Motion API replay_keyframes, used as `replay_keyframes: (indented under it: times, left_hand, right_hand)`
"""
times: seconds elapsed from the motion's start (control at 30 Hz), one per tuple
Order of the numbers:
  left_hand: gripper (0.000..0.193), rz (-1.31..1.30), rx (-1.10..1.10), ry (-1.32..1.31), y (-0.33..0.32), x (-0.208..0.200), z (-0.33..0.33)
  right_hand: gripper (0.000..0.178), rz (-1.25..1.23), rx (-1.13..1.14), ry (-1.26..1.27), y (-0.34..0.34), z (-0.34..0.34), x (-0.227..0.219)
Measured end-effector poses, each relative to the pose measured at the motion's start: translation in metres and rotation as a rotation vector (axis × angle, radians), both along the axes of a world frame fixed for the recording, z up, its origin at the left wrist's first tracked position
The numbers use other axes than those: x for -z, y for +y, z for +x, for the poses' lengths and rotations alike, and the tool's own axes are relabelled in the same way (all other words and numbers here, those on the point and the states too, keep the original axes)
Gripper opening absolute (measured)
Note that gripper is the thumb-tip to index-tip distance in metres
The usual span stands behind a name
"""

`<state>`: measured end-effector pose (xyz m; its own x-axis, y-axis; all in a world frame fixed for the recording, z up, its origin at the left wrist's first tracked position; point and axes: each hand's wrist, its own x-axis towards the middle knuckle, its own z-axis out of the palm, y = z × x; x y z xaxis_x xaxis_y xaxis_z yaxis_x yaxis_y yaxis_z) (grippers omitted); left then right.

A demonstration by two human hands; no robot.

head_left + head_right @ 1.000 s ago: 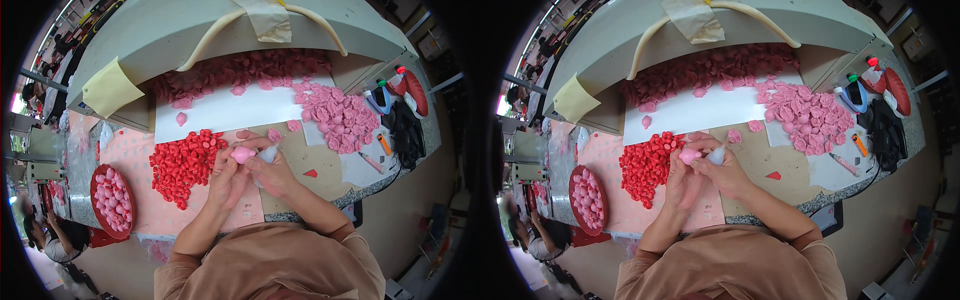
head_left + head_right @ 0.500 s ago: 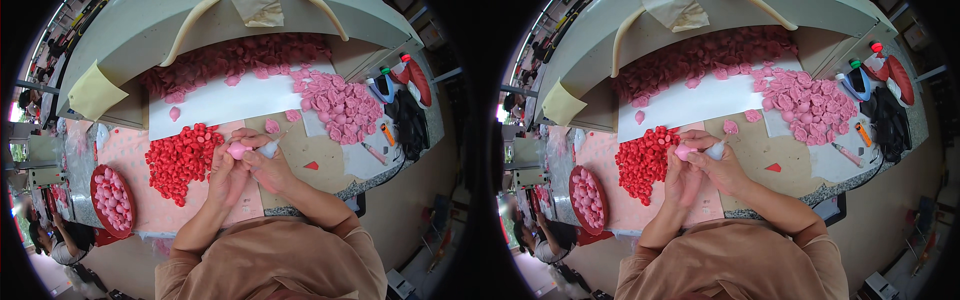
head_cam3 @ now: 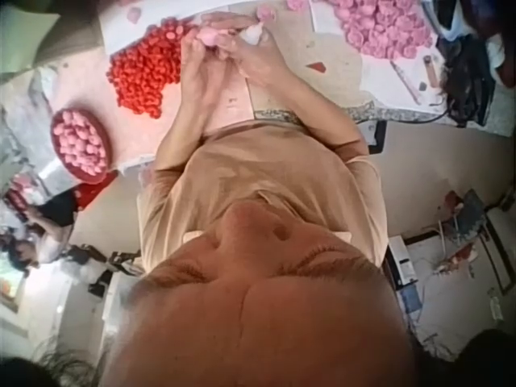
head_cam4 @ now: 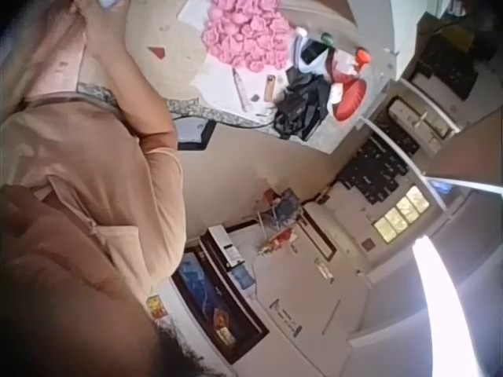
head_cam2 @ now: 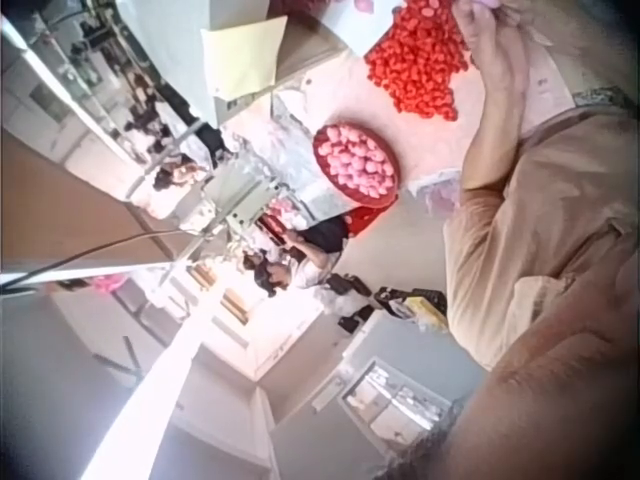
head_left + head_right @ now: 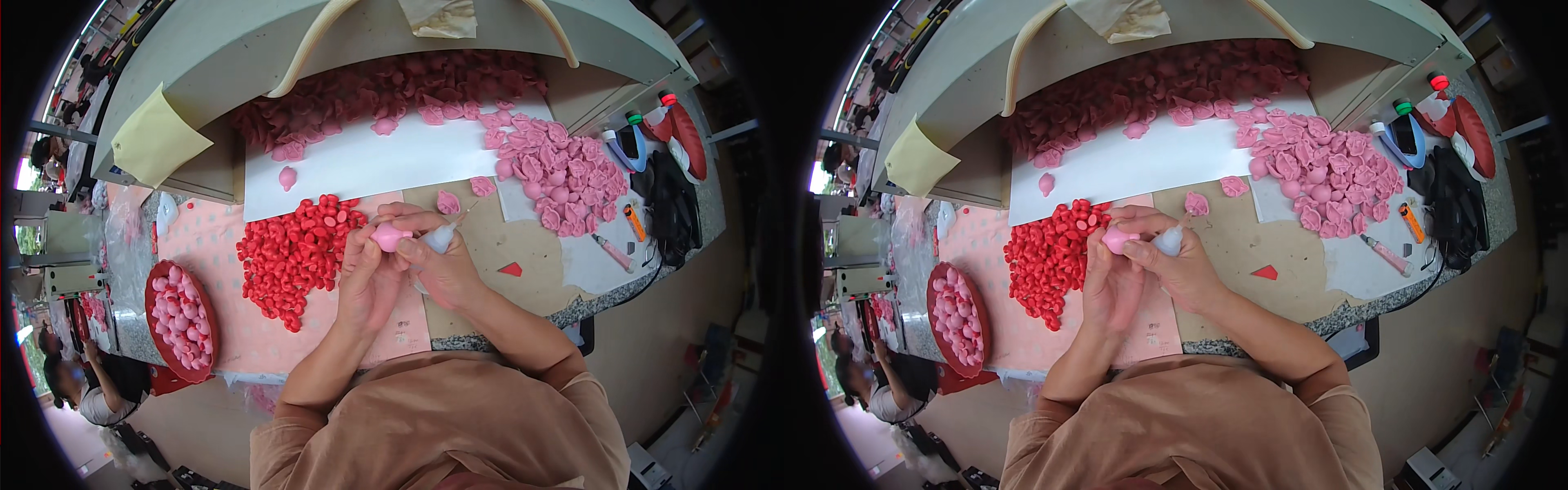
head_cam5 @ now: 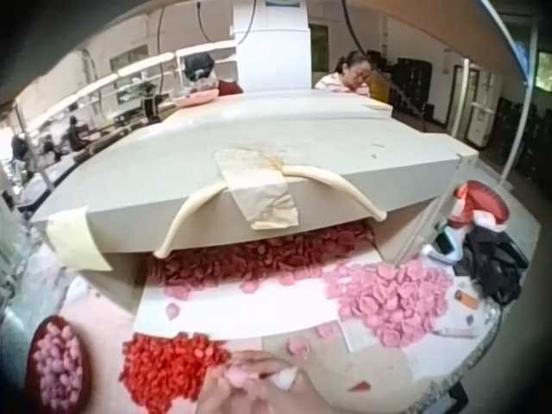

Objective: Assembling small plastic toy components by applying adhesive with a glue bottle.

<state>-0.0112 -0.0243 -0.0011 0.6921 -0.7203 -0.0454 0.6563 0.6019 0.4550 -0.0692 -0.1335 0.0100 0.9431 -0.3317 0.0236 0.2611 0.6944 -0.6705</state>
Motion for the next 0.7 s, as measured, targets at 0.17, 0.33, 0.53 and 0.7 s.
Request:
replay_keyframes:
  times: [0.17, 0.33, 0.53, 0.7]
  left_hand:
    - [0.015, 0.037, -0.041, -0.088, 0.0011, -0.0035, -0.0028]
    - [0.019, 0.095, -0.075, -0.159, -0.0014, -0.0035, -0.0032]
    - [0.017, 0.077, -0.051, -0.135, 0.0006, -0.0041, -0.0035]
    - [0.017, 0.061, -0.025, -0.081, 0.0038, -0.0023, -0.0033]
  right_hand:
    - [0.030, -0.525, 0.106, 0.008, -0.0045, 0.0009, -0.0100]
    - [0.033, -0.685, 0.149, -0.006, -0.0069, -0.0004, -0.0080]
    - [0.031, -0.698, 0.163, -0.005, -0.0051, -0.0004, -0.0089]
    - [0.030, -0.720, 0.203, -0.001, -0.0019, -0.0009, -0.0039]
